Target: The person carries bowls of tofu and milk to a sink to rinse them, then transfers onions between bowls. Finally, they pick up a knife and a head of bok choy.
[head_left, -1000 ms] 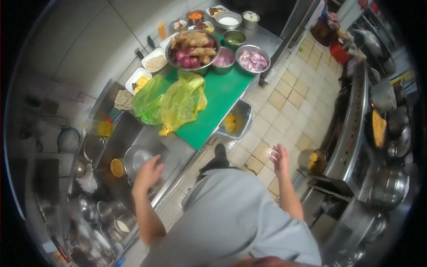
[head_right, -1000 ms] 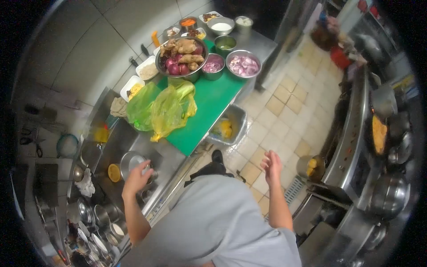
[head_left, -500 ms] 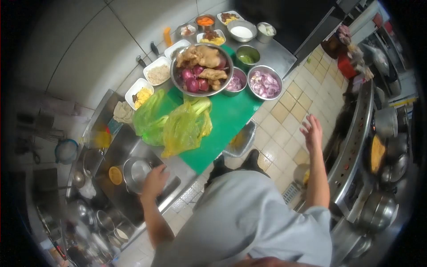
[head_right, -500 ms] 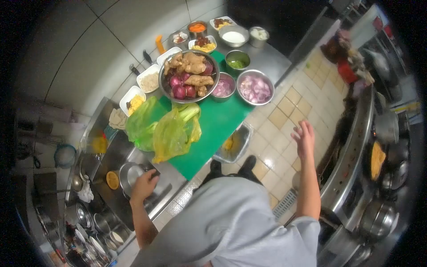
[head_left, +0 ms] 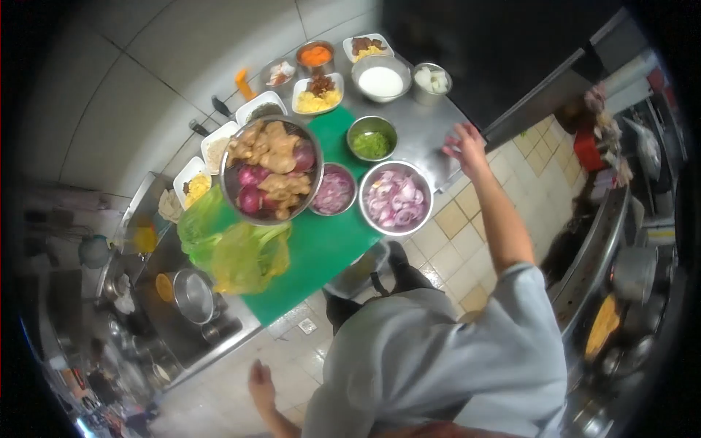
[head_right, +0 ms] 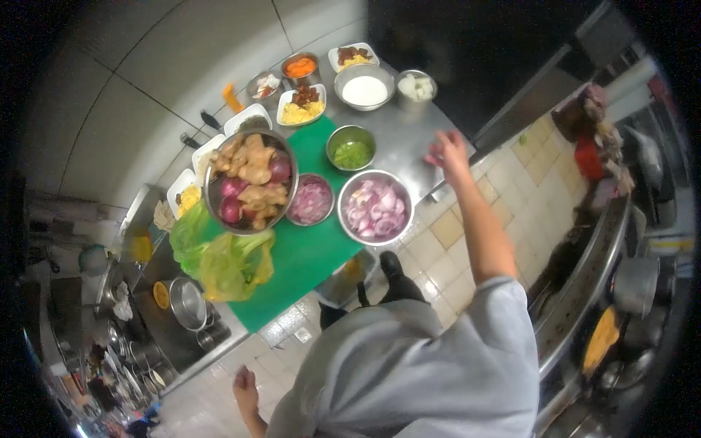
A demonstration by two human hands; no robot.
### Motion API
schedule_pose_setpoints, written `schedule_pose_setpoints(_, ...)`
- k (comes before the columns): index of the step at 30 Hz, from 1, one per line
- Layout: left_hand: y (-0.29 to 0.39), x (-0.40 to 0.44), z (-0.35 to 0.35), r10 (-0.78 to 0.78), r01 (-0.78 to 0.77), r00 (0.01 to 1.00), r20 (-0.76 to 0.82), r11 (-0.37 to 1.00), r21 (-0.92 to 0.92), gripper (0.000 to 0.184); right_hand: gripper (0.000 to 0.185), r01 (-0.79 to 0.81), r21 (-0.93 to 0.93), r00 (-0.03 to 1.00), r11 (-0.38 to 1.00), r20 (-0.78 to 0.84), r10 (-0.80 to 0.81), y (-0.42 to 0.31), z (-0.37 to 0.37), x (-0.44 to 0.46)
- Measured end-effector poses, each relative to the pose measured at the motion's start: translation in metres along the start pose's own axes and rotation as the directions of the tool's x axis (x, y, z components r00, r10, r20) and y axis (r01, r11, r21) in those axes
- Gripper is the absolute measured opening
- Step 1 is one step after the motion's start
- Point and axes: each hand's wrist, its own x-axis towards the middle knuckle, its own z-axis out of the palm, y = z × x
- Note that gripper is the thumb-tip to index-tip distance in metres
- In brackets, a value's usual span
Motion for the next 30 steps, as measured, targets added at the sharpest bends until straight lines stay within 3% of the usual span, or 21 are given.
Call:
schedule_pose_setpoints(2, -0.045, -0.059, 0.017, -0.221, 0.209, 0.969, 0.114, 0.972, 0.106, 0.041, 0.078, -0.003, 0.001, 1.0, 1.0, 0.023, 0.003, -0.009, 0.01, 0.037)
schedule_pose_setpoints(5, -0.165, -0.152, 0.038, -0.312, 0.276, 0.935, 0.168, 0.938, 0.209, 0.037, 0.078, -0.007, 0.022, 0.998, 1.0, 0.063, 0.006, -0.02, 0.022, 0.081)
schedule_pose_setpoints(7, -0.201, -0.206, 0.051, 0.079, -0.137, 0.944, 0.32, 0.977, 0.162, 0.036, 0.072, 0.004, 0.003, 0.998, 1.0, 0.07, -0.004, -0.026, 0.03, 0.104)
schedule_pose_setpoints(8, -0.22, -0.228, 0.061, 0.069, -0.12, 0.953, 0.295, 0.98, 0.16, 0.036, 0.072, -0.003, 0.004, 0.995, 1.0, 0.098, 0.002, -0.028, 0.032, 0.112)
schedule_pose_setpoints(9, -0.234, -0.246, 0.072, 0.011, -0.318, 0.852, 0.524, 0.805, 0.5, 0.029, 0.07, 0.01, -0.008, 0.994, 1.0, 0.113, -0.009, -0.031, 0.034, 0.12)
schedule_pose_setpoints(10, -0.239, -0.264, 0.083, -0.155, -0.543, 0.714, 0.683, 0.493, 0.68, 0.032, 0.069, 0.023, -0.022, 0.992, 1.0, 0.127, -0.02, -0.031, 0.035, 0.127)
schedule_pose_setpoints(11, -0.234, -0.283, 0.091, -0.217, -0.508, 0.709, 0.671, 0.502, 0.7, 0.032, 0.059, 0.008, -0.04, 0.992, 0.999, 0.128, -0.002, -0.032, 0.038, 0.134)
schedule_pose_setpoints(15, -0.206, -0.325, 0.117, -0.272, -0.036, 0.867, 0.418, 0.802, 0.597, 0.032, 0.053, 0.027, -0.052, 0.987, 0.998, 0.16, -0.018, -0.034, 0.042, 0.136)
schedule_pose_setpoints(18, -0.189, -0.344, 0.139, -0.298, 0.139, 0.904, 0.307, 0.883, 0.448, 0.031, 0.053, 0.023, -0.059, 0.986, 0.998, 0.165, -0.013, -0.031, 0.037, 0.145)
schedule_pose_setpoints(21, -0.173, -0.352, 0.16, -0.287, 0.242, 0.935, 0.207, 0.945, 0.22, 0.031, 0.051, 0.063, -0.075, 0.991, 0.995, 0.126, -0.053, -0.024, 0.024, 0.131)
schedule_pose_setpoints(25, -0.117, -0.33, 0.15, -0.294, 0.294, 0.956, 0.025, 0.945, -0.14, 0.031, 0.04, 0.097, 0.003, 0.976, 0.995, 0.195, -0.096, 0.002, -0.008, 0.111)
schedule_pose_setpoints(30, -0.05, -0.223, 0.1, -0.274, 0.264, 0.958, -0.082, 0.957, -0.12, 0.033, 0.042, 0.14, -0.021, 0.975, 0.99, 0.176, -0.134, 0.016, -0.045, 0.056)
